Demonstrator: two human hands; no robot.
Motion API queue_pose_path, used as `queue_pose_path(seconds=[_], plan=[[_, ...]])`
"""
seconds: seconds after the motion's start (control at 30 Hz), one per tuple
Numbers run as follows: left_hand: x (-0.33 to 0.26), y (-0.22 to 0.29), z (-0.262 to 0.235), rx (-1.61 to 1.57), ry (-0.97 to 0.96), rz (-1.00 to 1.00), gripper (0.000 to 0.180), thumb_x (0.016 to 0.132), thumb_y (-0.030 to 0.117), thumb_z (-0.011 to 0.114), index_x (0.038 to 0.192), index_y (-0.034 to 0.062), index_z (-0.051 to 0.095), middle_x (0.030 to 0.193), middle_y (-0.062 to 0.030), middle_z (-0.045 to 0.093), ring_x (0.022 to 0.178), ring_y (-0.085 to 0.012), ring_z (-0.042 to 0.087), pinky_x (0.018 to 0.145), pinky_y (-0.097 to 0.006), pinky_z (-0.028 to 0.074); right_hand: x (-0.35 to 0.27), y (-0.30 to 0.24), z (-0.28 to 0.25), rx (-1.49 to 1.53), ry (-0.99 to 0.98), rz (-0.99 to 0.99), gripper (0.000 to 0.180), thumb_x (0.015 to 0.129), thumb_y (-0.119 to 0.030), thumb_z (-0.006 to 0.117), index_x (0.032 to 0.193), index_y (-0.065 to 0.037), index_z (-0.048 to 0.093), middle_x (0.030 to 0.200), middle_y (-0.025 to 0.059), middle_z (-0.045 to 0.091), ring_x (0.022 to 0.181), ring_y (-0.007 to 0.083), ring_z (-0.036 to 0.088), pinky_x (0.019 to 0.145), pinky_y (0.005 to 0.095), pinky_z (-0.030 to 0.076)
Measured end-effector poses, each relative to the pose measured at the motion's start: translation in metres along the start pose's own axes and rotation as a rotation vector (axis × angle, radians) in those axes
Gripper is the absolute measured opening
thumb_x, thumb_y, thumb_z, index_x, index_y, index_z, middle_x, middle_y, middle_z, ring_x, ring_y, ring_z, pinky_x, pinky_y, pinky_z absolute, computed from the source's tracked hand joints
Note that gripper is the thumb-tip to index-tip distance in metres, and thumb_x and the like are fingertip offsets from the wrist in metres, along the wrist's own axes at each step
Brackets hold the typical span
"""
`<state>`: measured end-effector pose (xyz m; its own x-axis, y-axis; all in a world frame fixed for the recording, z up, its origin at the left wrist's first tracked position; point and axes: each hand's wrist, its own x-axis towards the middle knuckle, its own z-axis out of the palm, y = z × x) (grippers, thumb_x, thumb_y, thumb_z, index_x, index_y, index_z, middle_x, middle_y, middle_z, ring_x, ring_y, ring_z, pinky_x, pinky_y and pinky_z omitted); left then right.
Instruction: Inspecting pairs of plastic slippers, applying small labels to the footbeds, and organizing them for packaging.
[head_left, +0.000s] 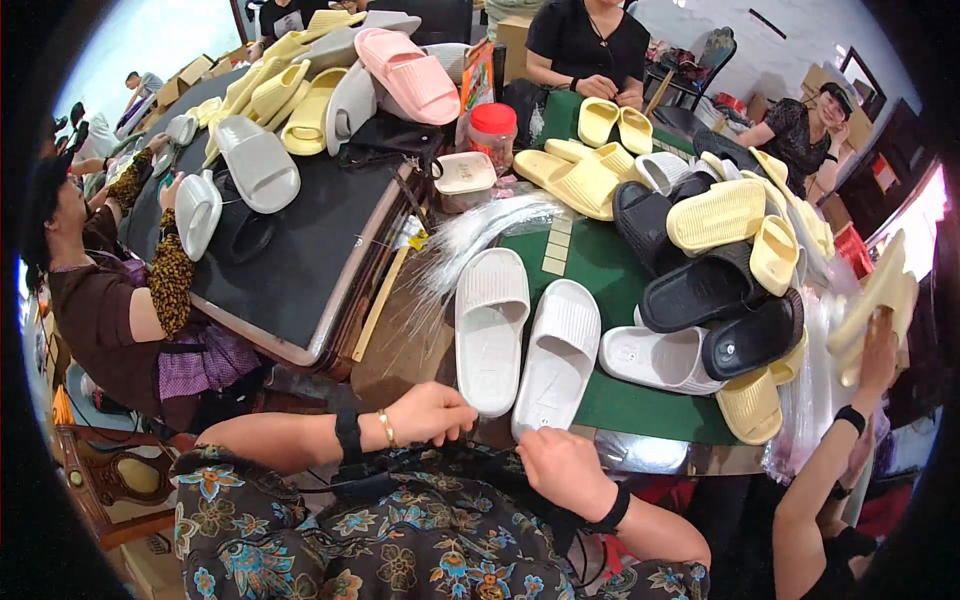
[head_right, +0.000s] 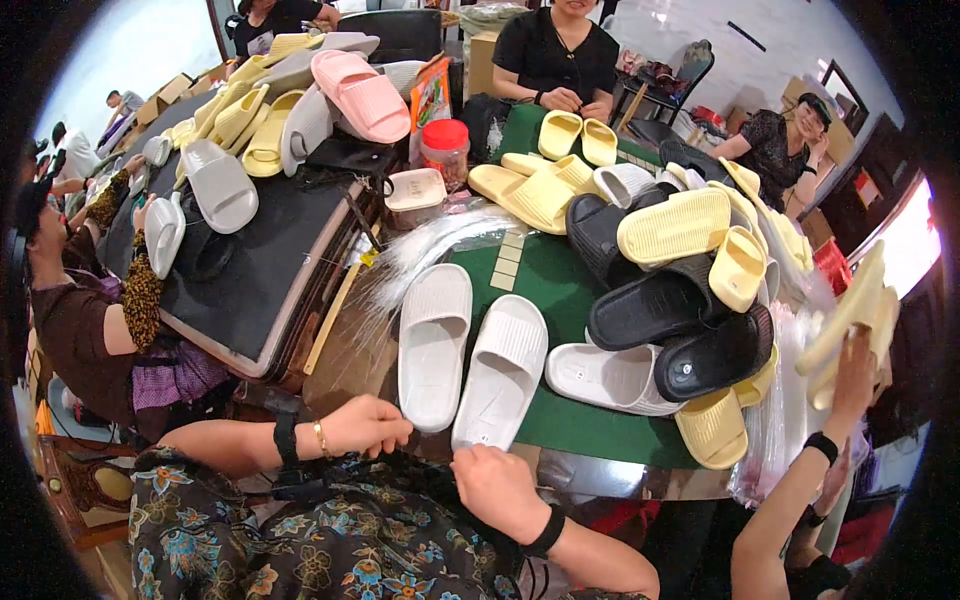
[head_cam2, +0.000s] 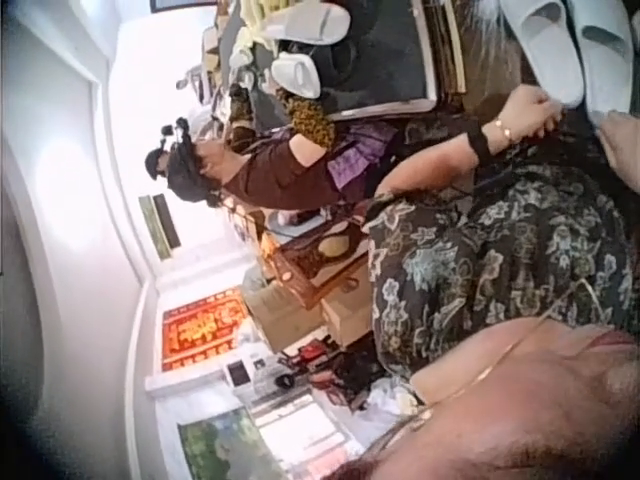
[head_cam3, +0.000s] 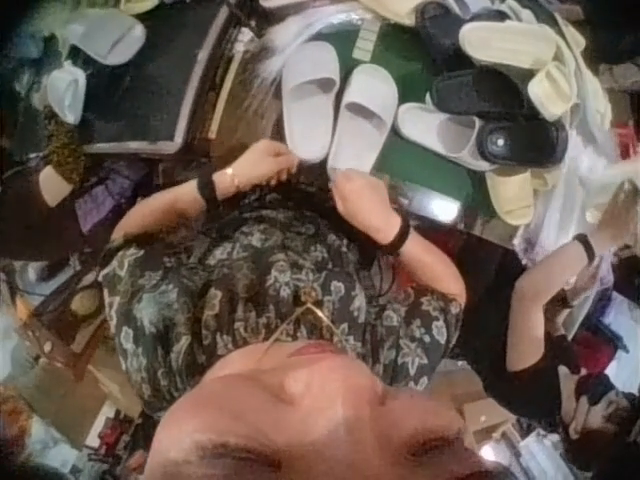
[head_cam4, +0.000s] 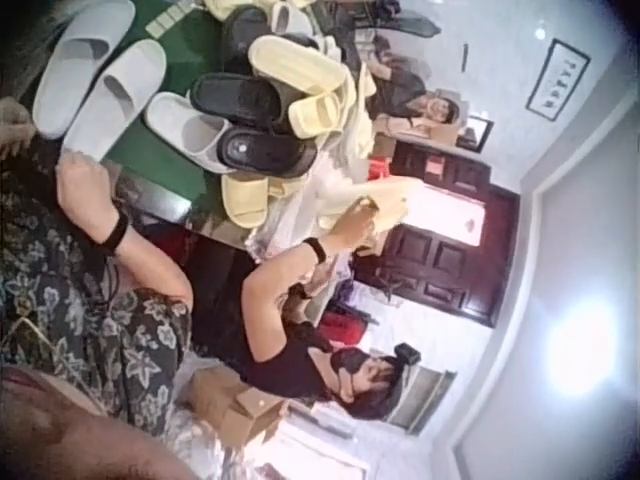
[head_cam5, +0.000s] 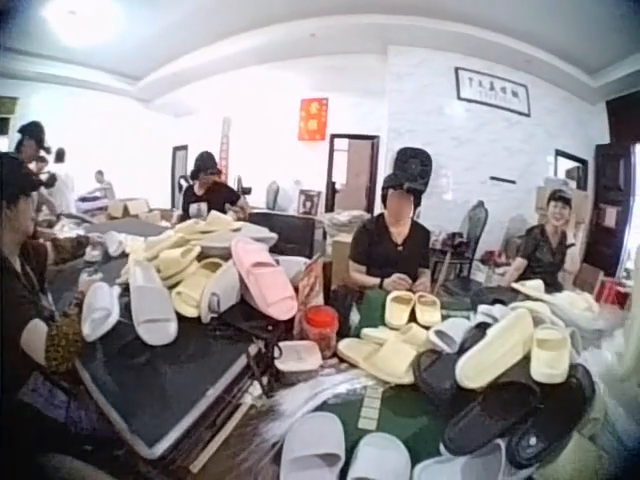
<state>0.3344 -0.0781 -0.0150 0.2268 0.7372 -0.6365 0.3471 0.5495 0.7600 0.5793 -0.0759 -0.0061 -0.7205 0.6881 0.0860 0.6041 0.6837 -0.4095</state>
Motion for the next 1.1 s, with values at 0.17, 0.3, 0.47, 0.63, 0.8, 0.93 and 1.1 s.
queue_pose_path(seconds=[0.17, 0.3, 0.47, 0.63, 0.8, 0.93, 1.1], plan=[[-0.009, -0.006, 0.005, -0.008, -0.014, -0.093, 0.032, 0.093, 0.031, 0.059, 0.083, 0.0017, 0.067, 0.066, -0.0014, 0.061, 0.049, -0.0077, 0.054, 0.042, -0.022, 0.041, 0.001, 0.002, -0.002, 0.032, -0.028, 0.002, 0.016, 0.085, -0.017, 0.06, 0.077, -0.004, 0.058, 0.07, 0.0128, 0.061, 0.066, 0.0307, 0.064, 0.058, 0.0407, 0.053], [0.005, 0.008, 0.0, -0.108, -0.013, -0.065, 0.032, 0.093, 0.031, 0.058, 0.083, 0.0015, 0.065, 0.066, -0.0015, 0.061, 0.051, -0.0079, 0.054, 0.043, -0.022, 0.041, 0.012, 0.018, -0.003, 0.039, 0.006, 0.119, 0.015, 0.086, -0.019, 0.059, 0.082, -0.005, 0.062, 0.074, 0.0132, 0.062, 0.068, 0.0334, 0.063, 0.06, 0.0444, 0.052], [0.053, 0.023, -0.016, -0.235, 0.038, -0.058, 0.03, 0.094, 0.029, 0.055, 0.088, 0.0009, 0.064, 0.07, -0.0042, 0.061, 0.053, -0.0118, 0.055, 0.044, -0.025, 0.042, 0.046, 0.057, 0.014, -0.092, 0.054, 0.148, 0.019, 0.09, -0.023, 0.053, 0.083, -0.006, 0.06, 0.079, 0.0137, 0.063, 0.073, 0.0319, 0.064, 0.062, 0.0435, 0.054], [0.071, 0.046, -0.022, -0.124, 0.167, 0.088, 0.036, 0.095, 0.031, 0.055, 0.088, -0.0024, 0.066, 0.066, -0.0057, 0.061, 0.051, -0.0134, 0.056, 0.045, -0.03, 0.044, 0.054, 0.068, 0.022, 0.023, 0.185, 0.237, 0.018, 0.089, -0.016, 0.055, 0.101, -0.002, 0.054, 0.092, 0.0169, 0.058, 0.083, 0.0357, 0.062, 0.067, 0.0458, 0.052], [0.08, 0.034, -0.026, 0.924, 0.679, 0.635, 0.041, 0.084, 0.038, 0.065, 0.063, 0.0034, 0.065, 0.057, -0.0137, 0.06, 0.055, -0.0319, 0.061, 0.052, -0.043, 0.048, 0.048, 0.066, 0.016, 0.07, 0.264, 0.226, 0.025, 0.089, -0.015, 0.054, 0.111, -0.003, 0.053, 0.096, 0.0167, 0.056, 0.086, 0.0354, 0.061, 0.07, 0.044, 0.052], [0.072, 0.037, -0.028, 0.879, 0.693, 0.675, 0.031, 0.079, 0.035, 0.071, 0.08, 0.0046, 0.062, 0.083, -0.0134, 0.064, 0.074, -0.033, 0.062, 0.062, -0.042, 0.048, 0.043, 0.068, 0.016, 0.075, 0.321, 0.182, 0.027, 0.088, -0.014, 0.055, 0.113, -0.004, 0.054, 0.095, 0.0161, 0.056, 0.086, 0.0351, 0.061, 0.069, 0.0429, 0.052], [0.065, 0.041, -0.029, 0.967, 0.778, 0.911, 0.054, 0.072, 0.032, 0.077, 0.113, 0.0043, 0.055, 0.12, -0.0147, 0.055, 0.109, -0.0349, 0.052, 0.089, -0.044, 0.042, 0.037, 0.065, 0.013, 0.012, 0.279, 0.251, 0.036, 0.084, -0.014, 0.06, 0.118, -0.004, 0.053, 0.102, 0.0137, 0.056, 0.091, 0.0314, 0.06, 0.075, 0.0383, 0.051]])
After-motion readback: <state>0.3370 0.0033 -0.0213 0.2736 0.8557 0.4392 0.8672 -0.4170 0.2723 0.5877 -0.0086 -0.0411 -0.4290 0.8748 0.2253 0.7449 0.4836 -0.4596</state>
